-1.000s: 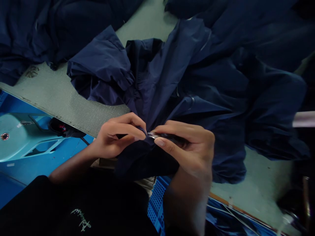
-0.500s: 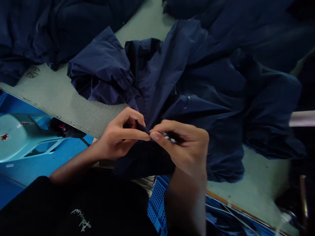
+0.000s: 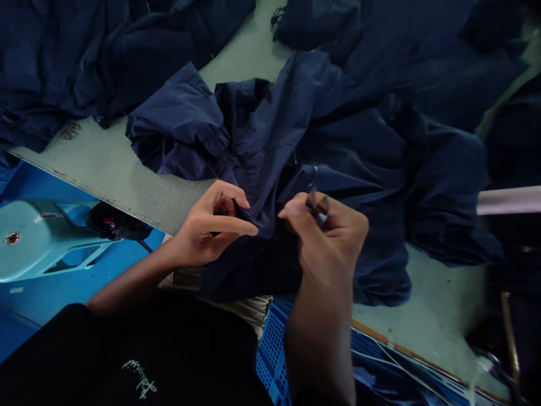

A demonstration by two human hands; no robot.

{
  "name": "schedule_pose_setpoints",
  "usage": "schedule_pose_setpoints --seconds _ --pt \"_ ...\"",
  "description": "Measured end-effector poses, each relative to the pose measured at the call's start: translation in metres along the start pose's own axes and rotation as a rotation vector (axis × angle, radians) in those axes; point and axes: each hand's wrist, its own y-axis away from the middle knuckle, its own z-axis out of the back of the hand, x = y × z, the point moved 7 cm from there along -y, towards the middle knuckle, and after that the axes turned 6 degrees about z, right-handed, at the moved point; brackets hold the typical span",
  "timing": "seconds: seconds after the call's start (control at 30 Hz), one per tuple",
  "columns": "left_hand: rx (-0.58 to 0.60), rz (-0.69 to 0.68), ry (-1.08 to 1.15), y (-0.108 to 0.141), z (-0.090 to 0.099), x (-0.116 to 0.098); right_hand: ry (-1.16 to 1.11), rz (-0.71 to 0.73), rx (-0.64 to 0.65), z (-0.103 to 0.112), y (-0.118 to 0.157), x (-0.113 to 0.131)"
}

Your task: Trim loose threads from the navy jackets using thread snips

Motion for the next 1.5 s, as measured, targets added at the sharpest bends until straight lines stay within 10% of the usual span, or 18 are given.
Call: schedule_pose_setpoints --seconds 0.17,0.73,1.1,1.5 --pt "0.014 -0.03 -0.021 0.001 -0.001 -0.001 0.055 -0.01 0.253 -0.026 0.005 0.024" --pt "0.035 -0.024 0.005 -0.001 0.002 -0.008 0.161 0.024 -0.27 0.026 0.029 0.008" --pt "0.046 -0.043 0.05 0.002 -0.001 0.0 0.259 0.055 -0.025 -0.023 0.053 0.031" --pt "-0.191 0.04 -0.161 0.006 0.012 -0.003 0.292 0.018 0.127 -0.015 0.051 0.024"
